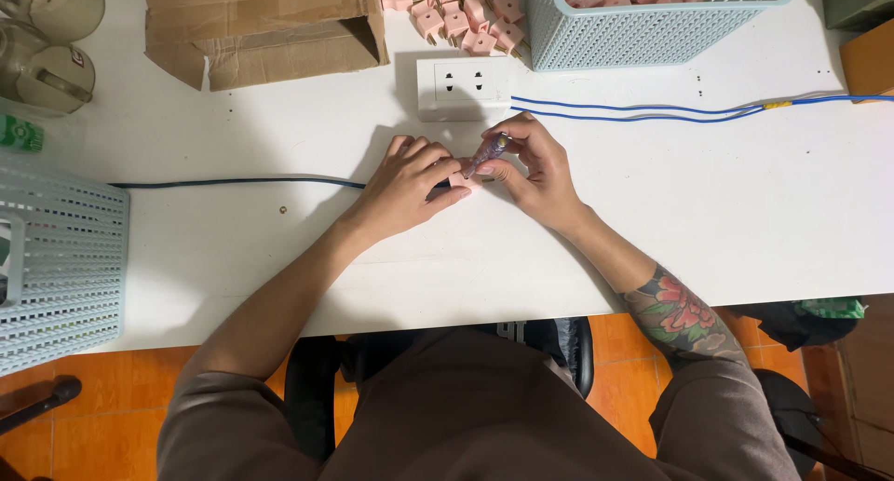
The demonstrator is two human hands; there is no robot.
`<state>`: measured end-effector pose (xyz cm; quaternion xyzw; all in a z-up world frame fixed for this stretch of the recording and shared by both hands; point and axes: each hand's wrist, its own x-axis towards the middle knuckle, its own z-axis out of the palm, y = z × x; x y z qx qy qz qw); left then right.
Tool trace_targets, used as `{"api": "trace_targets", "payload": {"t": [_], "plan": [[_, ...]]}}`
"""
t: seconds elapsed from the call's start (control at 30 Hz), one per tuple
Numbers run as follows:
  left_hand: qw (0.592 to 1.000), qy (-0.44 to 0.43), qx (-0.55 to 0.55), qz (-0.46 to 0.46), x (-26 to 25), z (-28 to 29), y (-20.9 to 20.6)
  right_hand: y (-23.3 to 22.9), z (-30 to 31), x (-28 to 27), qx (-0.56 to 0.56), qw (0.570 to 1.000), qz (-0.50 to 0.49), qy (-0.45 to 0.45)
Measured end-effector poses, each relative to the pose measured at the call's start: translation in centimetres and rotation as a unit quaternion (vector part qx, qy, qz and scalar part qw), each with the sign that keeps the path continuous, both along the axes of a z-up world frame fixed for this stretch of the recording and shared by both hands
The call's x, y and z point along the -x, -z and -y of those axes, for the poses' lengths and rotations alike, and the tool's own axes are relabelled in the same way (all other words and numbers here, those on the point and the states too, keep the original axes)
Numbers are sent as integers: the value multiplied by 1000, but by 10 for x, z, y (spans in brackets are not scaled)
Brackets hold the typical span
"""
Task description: Assembling internal components of an electrical wall socket using a screwdriver.
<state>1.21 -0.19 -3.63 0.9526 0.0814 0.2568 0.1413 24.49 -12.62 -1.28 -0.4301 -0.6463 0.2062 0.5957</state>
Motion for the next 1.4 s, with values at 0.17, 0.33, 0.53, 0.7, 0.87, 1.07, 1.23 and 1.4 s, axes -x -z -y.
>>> {"api": "trace_targets", "payload": {"t": [0.17, 0.33, 0.53, 0.7, 0.87, 1.07, 1.23, 1.4], "plan": [[1000, -4, -5, 1, 0, 1, 0, -7, 1, 3, 13, 1000, 7, 13], [1000, -7, -6, 0, 0, 1, 2, -1, -1, -1, 13, 1000, 8, 9], [1000, -11, -3, -2, -1, 1, 3, -26, 2, 8, -27, 996, 79, 3], [1000, -6, -21, 14, -9, -3, -16, -43, -5, 13, -73, 989, 131, 5], [995, 40, -64, -71, -22, -19, -14, -44, -16, 11, -45, 993, 108, 25], [996, 50, -44, -52, -14, -17, -13, -31, -13, 2, -3, 999, 45, 19], [994, 44, -98, 30, -15, -13, 9, -44, -5, 15, -16, 999, 46, -13], [992, 37, -114, 40, -14, -11, 8, -44, 5, 16, 1, 999, 42, -18]]}}
